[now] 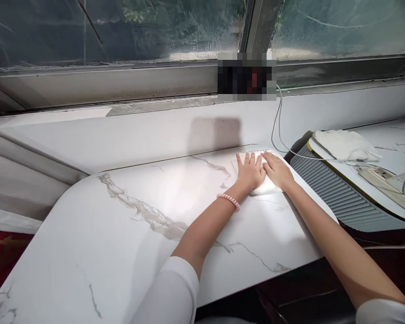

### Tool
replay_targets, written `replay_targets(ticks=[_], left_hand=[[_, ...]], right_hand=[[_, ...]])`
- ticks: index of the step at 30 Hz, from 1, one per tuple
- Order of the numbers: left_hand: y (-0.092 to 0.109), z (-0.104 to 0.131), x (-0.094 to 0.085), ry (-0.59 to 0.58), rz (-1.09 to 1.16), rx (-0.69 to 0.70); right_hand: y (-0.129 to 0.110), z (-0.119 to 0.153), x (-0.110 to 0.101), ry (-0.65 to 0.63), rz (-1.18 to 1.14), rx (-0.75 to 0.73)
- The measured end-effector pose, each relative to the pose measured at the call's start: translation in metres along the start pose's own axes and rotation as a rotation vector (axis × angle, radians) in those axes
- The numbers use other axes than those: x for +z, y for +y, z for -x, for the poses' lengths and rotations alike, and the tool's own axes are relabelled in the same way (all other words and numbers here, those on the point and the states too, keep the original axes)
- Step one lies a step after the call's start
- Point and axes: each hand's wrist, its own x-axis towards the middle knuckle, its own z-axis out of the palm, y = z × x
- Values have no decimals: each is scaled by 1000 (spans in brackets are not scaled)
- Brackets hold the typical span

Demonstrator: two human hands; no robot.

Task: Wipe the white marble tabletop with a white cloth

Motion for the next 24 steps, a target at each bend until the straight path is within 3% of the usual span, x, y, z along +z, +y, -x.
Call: replay_targets(ticks=[8, 14, 18, 24], left_hand=[[34, 96, -19, 0, -56, 145], [43, 175, -34, -15, -83, 156], [38, 199, -38, -33, -110, 156], [19, 194, -43, -68, -52, 58]], right_hand=[[-42, 112, -24, 47, 92, 86], [-91, 182, -37, -3, 143, 55], [-116, 194, -40, -84, 171, 87], [-132, 170, -29, -105, 189, 82]])
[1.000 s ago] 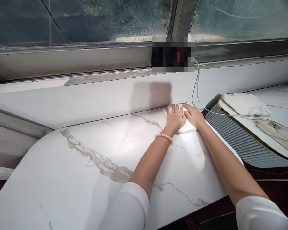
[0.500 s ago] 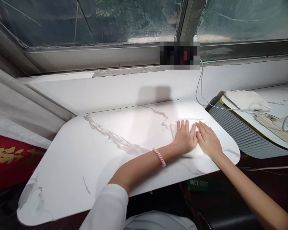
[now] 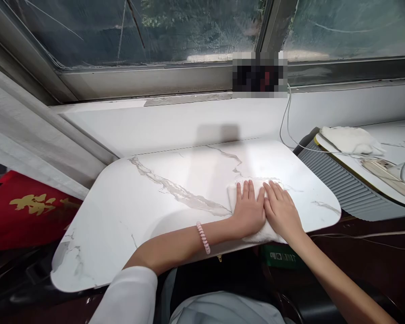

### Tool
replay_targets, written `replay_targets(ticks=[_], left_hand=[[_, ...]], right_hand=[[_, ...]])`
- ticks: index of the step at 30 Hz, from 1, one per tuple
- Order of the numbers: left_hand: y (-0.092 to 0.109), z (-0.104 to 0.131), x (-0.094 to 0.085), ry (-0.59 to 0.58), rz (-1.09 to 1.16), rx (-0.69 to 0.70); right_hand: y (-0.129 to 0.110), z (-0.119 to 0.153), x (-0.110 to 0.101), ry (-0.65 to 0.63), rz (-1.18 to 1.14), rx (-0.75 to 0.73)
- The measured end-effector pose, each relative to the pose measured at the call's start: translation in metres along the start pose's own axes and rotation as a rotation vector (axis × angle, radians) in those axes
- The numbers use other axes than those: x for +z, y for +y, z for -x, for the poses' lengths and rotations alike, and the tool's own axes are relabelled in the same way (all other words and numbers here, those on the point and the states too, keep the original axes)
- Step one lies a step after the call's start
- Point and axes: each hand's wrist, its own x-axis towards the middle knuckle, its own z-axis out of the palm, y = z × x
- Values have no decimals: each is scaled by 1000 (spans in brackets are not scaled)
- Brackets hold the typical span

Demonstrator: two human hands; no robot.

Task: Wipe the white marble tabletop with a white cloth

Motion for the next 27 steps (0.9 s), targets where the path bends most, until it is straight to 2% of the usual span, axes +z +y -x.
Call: replay_targets(ticks=[5, 12, 16, 21, 27], left_hand=[[-38, -26, 0, 55, 96, -120], [-110, -97, -3, 104, 113, -218], [-139, -131, -2, 166, 125, -247], [-155, -150, 0, 202, 136, -270], [-154, -147, 2, 188, 123, -281]], right_hand=[[-13, -50, 18, 58, -64, -41], [-31, -150, 47, 148, -224, -56], [-38, -195, 56, 178, -271, -46], [-41, -223, 59, 165, -269, -47], [-41, -222, 58, 132, -230, -96]])
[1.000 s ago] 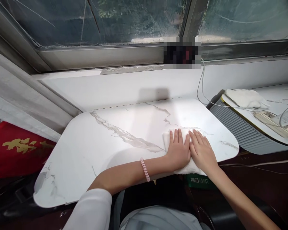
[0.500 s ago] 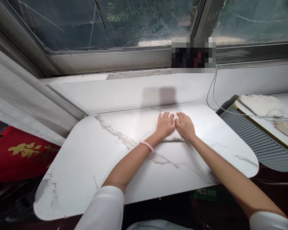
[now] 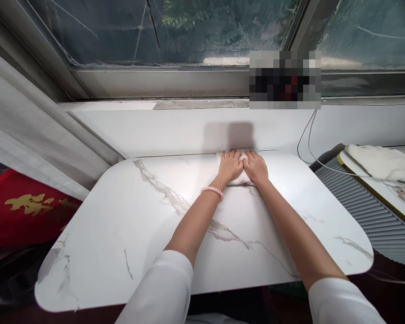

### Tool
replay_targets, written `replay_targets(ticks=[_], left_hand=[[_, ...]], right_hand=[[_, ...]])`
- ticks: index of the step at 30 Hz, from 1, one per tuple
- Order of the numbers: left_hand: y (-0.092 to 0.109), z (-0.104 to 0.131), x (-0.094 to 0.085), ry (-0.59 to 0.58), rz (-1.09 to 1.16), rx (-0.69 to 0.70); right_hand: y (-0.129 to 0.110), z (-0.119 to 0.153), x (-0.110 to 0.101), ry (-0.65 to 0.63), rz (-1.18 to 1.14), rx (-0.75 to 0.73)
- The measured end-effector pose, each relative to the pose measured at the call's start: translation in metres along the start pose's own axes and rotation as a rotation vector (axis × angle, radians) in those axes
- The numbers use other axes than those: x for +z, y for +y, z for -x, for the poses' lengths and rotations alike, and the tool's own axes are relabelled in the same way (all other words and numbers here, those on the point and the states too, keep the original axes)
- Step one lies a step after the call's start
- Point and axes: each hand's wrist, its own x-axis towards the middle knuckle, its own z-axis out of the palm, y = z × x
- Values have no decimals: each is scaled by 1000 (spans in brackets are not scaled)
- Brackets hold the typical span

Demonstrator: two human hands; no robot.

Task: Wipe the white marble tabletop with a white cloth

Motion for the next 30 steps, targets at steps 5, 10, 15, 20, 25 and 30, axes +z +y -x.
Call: replay_targets(ticks=[5, 10, 15, 20, 25, 30], left_hand=[[10, 37, -9, -59, -46, -12], [24, 114, -28, -86, -77, 28], [32, 203, -50, -97, -91, 79], [24, 250, -68, -116, -95, 98], [0, 232, -76, -132, -119, 14], [-40, 175, -73, -59, -127, -113]], right_hand=[[-9, 35, -14, -132, 42, 21], [-27, 111, -36, -177, -41, -27], [-56, 197, -55, -177, -169, -63], [-84, 234, -62, -224, -268, -96], [-108, 205, -45, -248, -234, -112], [-126, 132, -11, -203, -180, -137]])
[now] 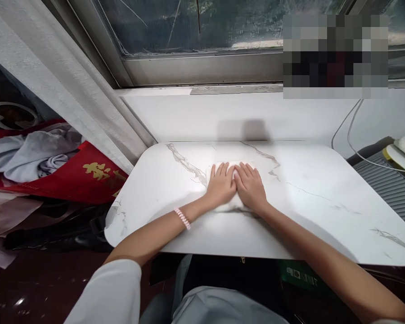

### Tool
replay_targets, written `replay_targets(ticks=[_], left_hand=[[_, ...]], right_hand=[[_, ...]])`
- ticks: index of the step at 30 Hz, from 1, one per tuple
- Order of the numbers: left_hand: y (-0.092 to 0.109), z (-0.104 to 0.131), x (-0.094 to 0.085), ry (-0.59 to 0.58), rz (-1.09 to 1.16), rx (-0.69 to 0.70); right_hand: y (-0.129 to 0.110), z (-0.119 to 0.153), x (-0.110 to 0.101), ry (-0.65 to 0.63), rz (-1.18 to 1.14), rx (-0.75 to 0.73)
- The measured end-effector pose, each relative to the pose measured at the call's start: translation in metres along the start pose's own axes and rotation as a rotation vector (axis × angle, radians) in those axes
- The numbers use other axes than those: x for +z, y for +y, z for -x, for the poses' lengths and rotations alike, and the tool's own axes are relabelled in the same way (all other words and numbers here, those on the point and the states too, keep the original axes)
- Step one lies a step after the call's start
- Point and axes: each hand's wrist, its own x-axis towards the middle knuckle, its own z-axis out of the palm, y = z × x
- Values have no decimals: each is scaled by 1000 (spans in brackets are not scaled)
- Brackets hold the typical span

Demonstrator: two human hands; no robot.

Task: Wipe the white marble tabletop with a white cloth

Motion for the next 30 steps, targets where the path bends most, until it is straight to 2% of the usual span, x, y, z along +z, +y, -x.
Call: replay_targets(ticks=[4, 8, 11, 15, 19, 22, 26, 30], left_hand=[[-27, -56, 4, 56, 18, -26], [-48, -98, 5, 100, 51, -30], [-59, -115, 4, 112, 55, -2], [-64, -119, 5, 102, 33, 1], [-66, -104, 2, 79, -9, -59], [-68, -79, -4, 62, -31, -107], [-67, -23, -15, 31, -70, -112], [-58, 52, -26, 36, -115, -62]], right_hand=[[5, -66, 15, 62, -7, 1], [7, -111, 25, 107, -8, 16], [6, -129, 29, 136, -12, 4], [4, -137, 30, 160, -3, -16], [-7, -130, 31, 87, 21, -15], [-23, -113, 33, 29, -9, -14], [-44, -66, 34, 1, -139, -22], [-62, 4, 30, -36, -293, -27]])
